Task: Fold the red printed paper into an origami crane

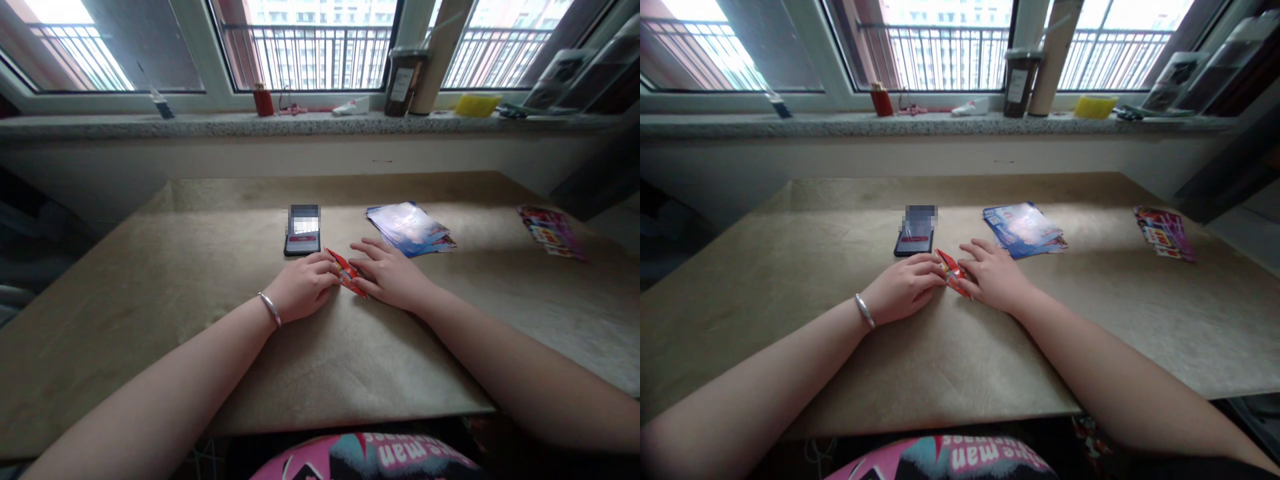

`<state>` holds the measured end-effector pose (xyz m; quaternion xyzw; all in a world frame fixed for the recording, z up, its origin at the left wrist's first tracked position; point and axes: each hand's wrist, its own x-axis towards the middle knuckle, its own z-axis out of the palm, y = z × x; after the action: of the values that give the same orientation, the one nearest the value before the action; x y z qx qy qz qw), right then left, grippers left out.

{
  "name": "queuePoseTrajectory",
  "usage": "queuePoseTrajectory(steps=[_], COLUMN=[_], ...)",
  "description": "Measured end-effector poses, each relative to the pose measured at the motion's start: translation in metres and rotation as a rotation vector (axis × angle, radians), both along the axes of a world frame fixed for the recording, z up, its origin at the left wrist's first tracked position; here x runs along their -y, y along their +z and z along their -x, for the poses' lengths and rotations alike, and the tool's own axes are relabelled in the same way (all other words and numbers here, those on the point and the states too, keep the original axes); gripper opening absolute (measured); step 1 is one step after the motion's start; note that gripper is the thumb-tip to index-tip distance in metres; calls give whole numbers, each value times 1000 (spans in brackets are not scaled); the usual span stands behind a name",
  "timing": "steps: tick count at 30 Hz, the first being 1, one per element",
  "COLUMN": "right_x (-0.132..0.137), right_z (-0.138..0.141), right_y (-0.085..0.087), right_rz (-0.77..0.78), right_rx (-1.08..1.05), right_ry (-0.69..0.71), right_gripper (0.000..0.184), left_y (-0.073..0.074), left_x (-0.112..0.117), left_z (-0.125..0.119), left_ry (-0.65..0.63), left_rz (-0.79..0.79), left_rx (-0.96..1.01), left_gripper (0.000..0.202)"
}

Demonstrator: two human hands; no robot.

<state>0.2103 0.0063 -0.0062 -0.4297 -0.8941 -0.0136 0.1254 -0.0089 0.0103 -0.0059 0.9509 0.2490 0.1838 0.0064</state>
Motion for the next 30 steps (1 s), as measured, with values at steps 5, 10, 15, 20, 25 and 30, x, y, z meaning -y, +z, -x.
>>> queuePoseTrajectory(steps=[5, 10, 15, 20, 25, 30], right_x=[-5, -8, -10, -10, -9, -10], right_z=[-2, -4, -7, -9, -8, -7], right_y=[-7, -9, -8, -7, -6, -8], right_rz=[23, 60, 106, 102, 85, 47], right_rx=[-16, -57, -72, -89, -101, -125], right_ry=[-25, -15, 17, 28, 35, 86], right_gripper=[48, 51, 52, 49, 43, 37], left_y=[-3, -5, -1, 1, 2, 2], left_x=[-1, 0, 4, 4, 6, 5], left_z=[1, 0, -4, -3, -2, -2], left_ry=[0, 85, 148, 121, 94, 130], left_rz=[25, 76, 59, 60, 38, 47], left_rx=[40, 25, 0, -22, -33, -28], left_gripper=[28, 31, 30, 29, 27, 21])
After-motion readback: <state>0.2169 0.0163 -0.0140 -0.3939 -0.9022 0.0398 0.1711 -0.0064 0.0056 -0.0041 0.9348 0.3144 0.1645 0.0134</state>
